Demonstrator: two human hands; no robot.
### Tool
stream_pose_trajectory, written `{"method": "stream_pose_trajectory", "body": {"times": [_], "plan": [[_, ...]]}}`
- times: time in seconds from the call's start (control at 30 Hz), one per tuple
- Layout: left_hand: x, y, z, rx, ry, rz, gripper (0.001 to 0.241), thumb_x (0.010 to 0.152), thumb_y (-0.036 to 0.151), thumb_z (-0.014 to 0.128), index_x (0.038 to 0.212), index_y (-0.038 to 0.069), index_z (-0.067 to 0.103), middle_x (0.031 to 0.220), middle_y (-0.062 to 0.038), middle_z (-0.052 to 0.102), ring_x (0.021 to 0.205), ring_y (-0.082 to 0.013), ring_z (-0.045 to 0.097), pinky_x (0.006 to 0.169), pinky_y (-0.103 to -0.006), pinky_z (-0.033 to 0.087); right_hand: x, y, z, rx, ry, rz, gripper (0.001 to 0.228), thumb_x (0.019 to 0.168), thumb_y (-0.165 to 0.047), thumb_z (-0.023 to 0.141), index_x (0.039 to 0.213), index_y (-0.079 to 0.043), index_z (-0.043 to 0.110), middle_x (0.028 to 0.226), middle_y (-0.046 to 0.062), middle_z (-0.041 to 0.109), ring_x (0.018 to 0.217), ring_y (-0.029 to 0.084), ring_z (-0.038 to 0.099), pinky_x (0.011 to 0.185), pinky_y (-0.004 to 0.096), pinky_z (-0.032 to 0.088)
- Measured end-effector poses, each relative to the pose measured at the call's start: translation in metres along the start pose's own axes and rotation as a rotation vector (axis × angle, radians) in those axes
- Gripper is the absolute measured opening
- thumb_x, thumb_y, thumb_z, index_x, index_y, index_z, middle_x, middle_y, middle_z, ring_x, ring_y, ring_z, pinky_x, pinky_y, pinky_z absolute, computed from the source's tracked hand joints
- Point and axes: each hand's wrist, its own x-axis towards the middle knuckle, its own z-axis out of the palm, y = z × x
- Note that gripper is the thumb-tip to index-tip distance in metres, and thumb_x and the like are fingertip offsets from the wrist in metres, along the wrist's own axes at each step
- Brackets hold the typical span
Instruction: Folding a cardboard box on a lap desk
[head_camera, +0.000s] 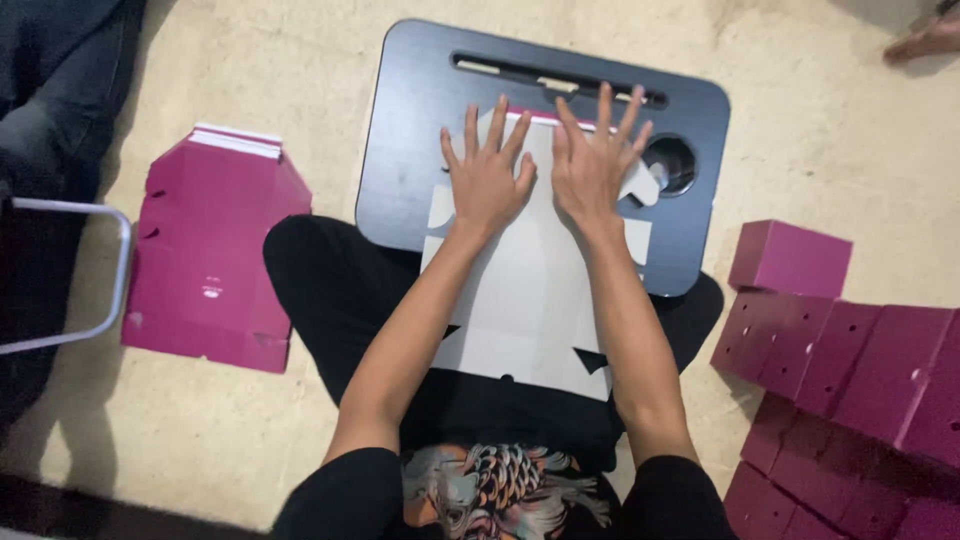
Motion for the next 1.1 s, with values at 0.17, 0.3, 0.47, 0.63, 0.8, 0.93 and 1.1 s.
{"method": "stream_pose_trajectory", "body": {"times": [0.17,0.3,0.47,0.63,0.8,0.93,1.1], "plan": [[0.003,-0.001,0.002,0.065,0.027,-0.035,0.062,0.097,0.05,0.059,0.156,0.042,0.044,0.165,0.007,0.038,0.154,-0.0293,0.035,0.117,-0.07,0.026,-0.004,-0.009,-0.008,0.028,-0.209,0.118,0.057,0.108,-0.047,0.02,0.151,-0.035,0.056,0.166,0.024,0.019,0.147,0.038,-0.014,0.116,0.07,-0.005],[0.008,0.002,-0.006,0.243,-0.087,-0.051,0.065,0.102,0.055,0.056,0.161,0.049,0.029,0.17,0.012,0.023,0.157,-0.0271,0.029,0.113,-0.0756,0.026,-0.008,0.016,-0.016,-0.028,-0.248,0.231,0.049,0.11,-0.046,0.024,0.152,-0.042,0.049,0.167,0.019,0.009,0.144,0.035,-0.02,0.116,0.07,-0.011],[0.009,0.002,-0.01,0.202,-0.203,-0.05,0.064,0.108,0.055,0.052,0.165,0.047,0.023,0.172,0.01,0.014,0.16,-0.0284,0.014,0.116,-0.0768,0.012,-0.019,0.032,-0.019,0.033,-0.092,0.159,0.048,0.112,-0.04,0.032,0.148,-0.032,0.062,0.162,0.028,0.025,0.145,0.041,-0.011,0.115,0.073,-0.003],[0.006,0.005,-0.013,0.203,-0.232,-0.003,0.063,0.11,0.053,0.048,0.166,0.042,0.021,0.173,0.006,0.014,0.159,-0.0327,0.012,0.113,-0.0802,0.012,-0.013,0.026,-0.008,-0.064,-0.069,0.122,0.047,0.097,-0.019,0.056,0.144,-0.022,0.063,0.163,0.028,0.022,0.148,0.041,-0.011,0.115,0.073,-0.006],[0.007,-0.006,-0.011,0.271,-0.23,0.086,0.067,0.111,0.064,0.036,0.168,0.039,0.012,0.174,0.003,0.006,0.159,-0.0351,0.009,0.11,-0.0814,0.026,-0.004,0.007,0.012,-0.049,-0.114,0.01,0.047,0.109,-0.034,0.053,0.156,-0.029,0.057,0.168,0.015,0.006,0.151,0.045,-0.007,0.119,0.075,0.002],[0.004,-0.003,-0.016,0.263,-0.281,0.038,0.068,0.11,0.071,0.031,0.168,0.041,0.012,0.173,0.003,0.003,0.159,-0.0323,0.005,0.113,-0.0787,0.019,-0.01,-0.001,0.016,-0.08,-0.214,0.04,0.048,0.111,-0.046,0.039,0.158,-0.035,0.047,0.168,0.012,0.017,0.152,0.038,-0.006,0.12,0.069,0.001],[0.008,-0.004,-0.016,0.293,-0.211,0.0,0.062,0.111,0.068,0.034,0.167,0.045,0.017,0.173,0.002,0.009,0.159,-0.0269,0.011,0.115,-0.0749,0.019,-0.005,0.011,0.004,-0.057,-0.154,0.02,0.042,0.112,-0.043,0.042,0.152,-0.04,0.055,0.166,0.015,0.023,0.149,0.037,-0.007,0.116,0.074,0.003]]}}
